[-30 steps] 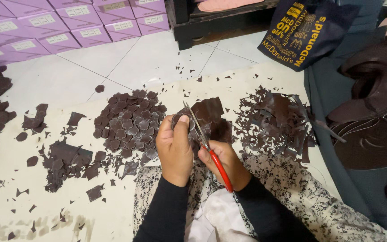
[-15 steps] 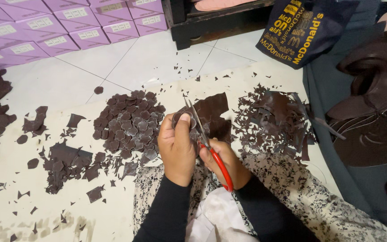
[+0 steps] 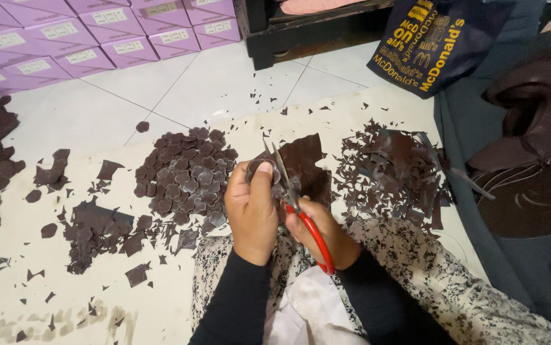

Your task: The person uses red-handled scissors to cut flower-shaped pieces from a dark brown sheet of material. The cut pieces are placed in a pile on the floor while the person continues cutting along the pre-drawn outlines.

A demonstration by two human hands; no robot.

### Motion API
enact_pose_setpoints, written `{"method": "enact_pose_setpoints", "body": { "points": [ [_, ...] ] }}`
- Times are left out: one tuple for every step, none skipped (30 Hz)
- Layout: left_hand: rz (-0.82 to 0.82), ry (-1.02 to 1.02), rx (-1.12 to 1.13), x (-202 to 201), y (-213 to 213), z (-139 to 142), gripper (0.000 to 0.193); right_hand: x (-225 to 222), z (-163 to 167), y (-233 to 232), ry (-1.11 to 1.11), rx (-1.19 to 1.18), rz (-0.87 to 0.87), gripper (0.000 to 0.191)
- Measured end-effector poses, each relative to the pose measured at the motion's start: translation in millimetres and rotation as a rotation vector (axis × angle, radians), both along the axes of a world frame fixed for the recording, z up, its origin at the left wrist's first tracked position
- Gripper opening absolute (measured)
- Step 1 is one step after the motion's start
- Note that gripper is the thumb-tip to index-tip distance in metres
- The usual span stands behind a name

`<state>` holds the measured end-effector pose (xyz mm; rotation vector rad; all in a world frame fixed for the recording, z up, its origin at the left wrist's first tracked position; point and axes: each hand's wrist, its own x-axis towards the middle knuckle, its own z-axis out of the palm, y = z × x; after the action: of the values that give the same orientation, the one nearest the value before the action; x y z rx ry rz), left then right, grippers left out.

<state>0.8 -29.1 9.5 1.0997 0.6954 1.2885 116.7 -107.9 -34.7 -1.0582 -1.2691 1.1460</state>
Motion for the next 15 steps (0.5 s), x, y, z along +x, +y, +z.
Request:
{"method": "enact_pose_setpoints", "body": {
  "points": [
    [0.005, 0.017, 0.017, -0.1, -0.9, -0.2, 0.014, 2.1, 0.4, -0.5, -0.028, 0.017, -0.008, 0.054],
    [0.01, 0.034, 0.034, -0.4, -1.6, -0.3, 0.014, 3.7, 0.8, -0.6, -0.055, 0.035, -0.016, 0.055],
    [0.014, 0.05, 0.053, 0.1, -1.9, -0.2, 0.014, 4.6, 1.1, -0.6, -0.084, 0.053, -0.026, 0.056],
    [0.014, 0.034, 0.038, 1.0, -2.3, -0.1, 0.014, 4.3, 1.2, -0.9, -0.042, 0.012, -0.022, 0.056],
    [0.014, 0.018, 0.023, 2.1, -3.0, -0.1, 0.015, 3.5, 1.0, -1.6, 0.001, -0.029, -0.016, 0.057],
    [0.014, 0.002, 0.009, 2.6, -3.0, 0.2, 0.015, 2.0, 0.7, -1.6, 0.043, -0.069, -0.011, 0.057],
    [0.017, 0.009, 0.012, 2.6, -3.3, 0.5, 0.015, 0.9, 0.5, -1.5, 0.063, -0.072, -0.014, 0.056],
    [0.019, 0.016, 0.015, 2.5, -3.9, 0.7, 0.015, -0.4, 0.3, -1.4, 0.083, -0.074, -0.017, 0.055],
    [0.021, 0.024, 0.017, 2.5, -4.9, 0.7, 0.015, -1.2, 0.1, -1.5, 0.105, -0.077, -0.02, 0.055],
    [0.023, 0.024, 0.01, 2.1, -5.1, 0.6, 0.015, -2.4, -0.1, -0.6, 0.097, -0.075, -0.025, 0.054],
    [0.024, 0.023, 0.004, 2.0, -5.5, 0.5, 0.015, -3.3, -0.2, 0.5, 0.088, -0.073, -0.029, 0.053],
    [0.026, 0.022, -0.003, 1.8, -5.6, 0.1, 0.015, -3.5, -0.1, 1.4, 0.08, -0.07, -0.034, 0.052],
    [0.018, -0.004, -0.014, 1.9, -5.0, -0.3, 0.015, -2.6, 0.5, 1.4, 0.044, -0.075, -0.036, 0.051],
    [0.011, -0.029, -0.025, 1.4, -3.5, -0.8, 0.014, -1.6, 1.4, 1.3, 0.008, -0.08, -0.038, 0.05],
    [0.004, -0.055, -0.036, 0.6, -2.2, -1.3, 0.014, -0.2, 2.5, 1.6, -0.029, -0.085, -0.04, 0.05]
  ]
}}
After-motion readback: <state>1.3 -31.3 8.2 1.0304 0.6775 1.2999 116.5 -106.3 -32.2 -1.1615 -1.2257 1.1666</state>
